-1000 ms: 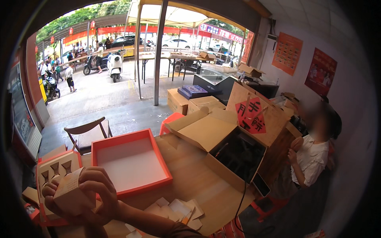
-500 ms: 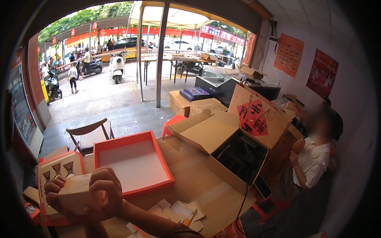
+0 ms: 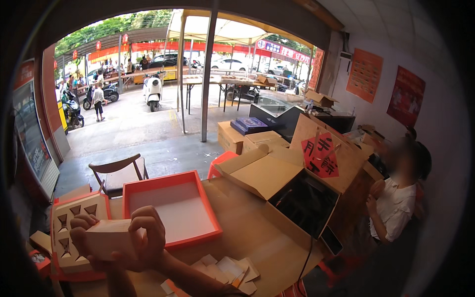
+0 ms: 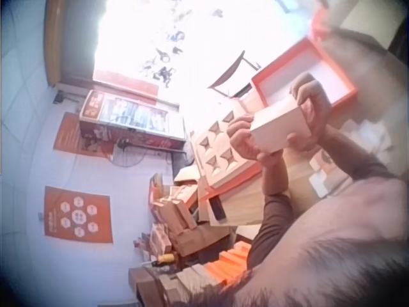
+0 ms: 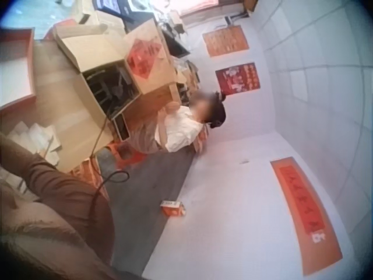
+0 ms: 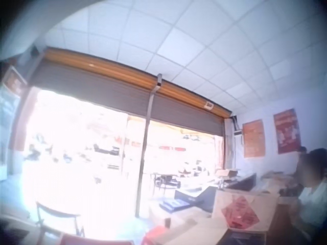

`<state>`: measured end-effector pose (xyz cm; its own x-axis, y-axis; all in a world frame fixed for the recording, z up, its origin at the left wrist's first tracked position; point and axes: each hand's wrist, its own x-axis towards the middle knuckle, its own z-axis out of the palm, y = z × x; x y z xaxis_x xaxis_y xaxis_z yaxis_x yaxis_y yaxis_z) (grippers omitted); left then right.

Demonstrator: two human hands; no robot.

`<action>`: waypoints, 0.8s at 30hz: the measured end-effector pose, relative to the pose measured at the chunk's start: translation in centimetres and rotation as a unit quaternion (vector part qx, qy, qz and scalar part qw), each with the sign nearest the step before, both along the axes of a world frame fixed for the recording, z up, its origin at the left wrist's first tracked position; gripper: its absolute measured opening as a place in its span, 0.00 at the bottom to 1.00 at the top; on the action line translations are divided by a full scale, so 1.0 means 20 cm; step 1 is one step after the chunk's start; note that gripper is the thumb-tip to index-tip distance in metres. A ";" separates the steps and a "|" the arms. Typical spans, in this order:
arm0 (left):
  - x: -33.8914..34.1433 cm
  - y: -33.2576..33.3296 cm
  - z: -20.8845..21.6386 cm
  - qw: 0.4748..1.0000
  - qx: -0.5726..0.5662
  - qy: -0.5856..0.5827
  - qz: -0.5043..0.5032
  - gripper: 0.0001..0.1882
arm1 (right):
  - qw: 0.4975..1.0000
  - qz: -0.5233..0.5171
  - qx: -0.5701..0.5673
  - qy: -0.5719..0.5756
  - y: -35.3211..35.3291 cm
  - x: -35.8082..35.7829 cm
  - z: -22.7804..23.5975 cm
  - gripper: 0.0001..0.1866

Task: The person assembles small square paper boxes by folding flat pieces into shape and placing them into a red tray. The person repeats this process multiple times, handling each box individually and arranging them in the tray.

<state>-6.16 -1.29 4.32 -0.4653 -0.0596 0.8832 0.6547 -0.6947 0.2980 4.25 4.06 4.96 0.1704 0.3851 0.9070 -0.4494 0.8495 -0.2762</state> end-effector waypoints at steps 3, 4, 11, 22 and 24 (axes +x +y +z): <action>-0.05 -0.01 -0.03 0.998 -0.050 0.029 -0.007 0.34 | 1.000 -0.005 -0.001 -0.010 0.02 0.00 -0.03 0.29; -0.05 -0.01 -0.02 0.998 -0.054 0.027 -0.007 0.35 | 1.000 -0.005 -0.002 -0.012 0.02 0.00 -0.03 0.29; -0.03 0.01 -0.01 0.998 -0.052 0.004 -0.040 0.38 | 1.000 0.007 -0.007 -0.013 0.04 -0.01 -0.04 0.28; -0.04 -0.02 0.00 0.991 -0.043 -0.001 -0.127 0.37 | 0.999 -0.046 0.001 0.016 0.02 -0.05 -0.05 0.29; -0.05 0.00 0.00 0.990 -0.040 -0.005 -0.137 0.37 | 0.998 -0.061 -0.004 0.007 0.02 -0.04 -0.02 0.30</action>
<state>-7.07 -1.34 4.26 -0.4628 0.1402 0.8753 0.4411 -0.8201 0.3646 3.50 4.40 4.61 0.2287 0.3675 0.9015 -0.3471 0.8959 -0.2772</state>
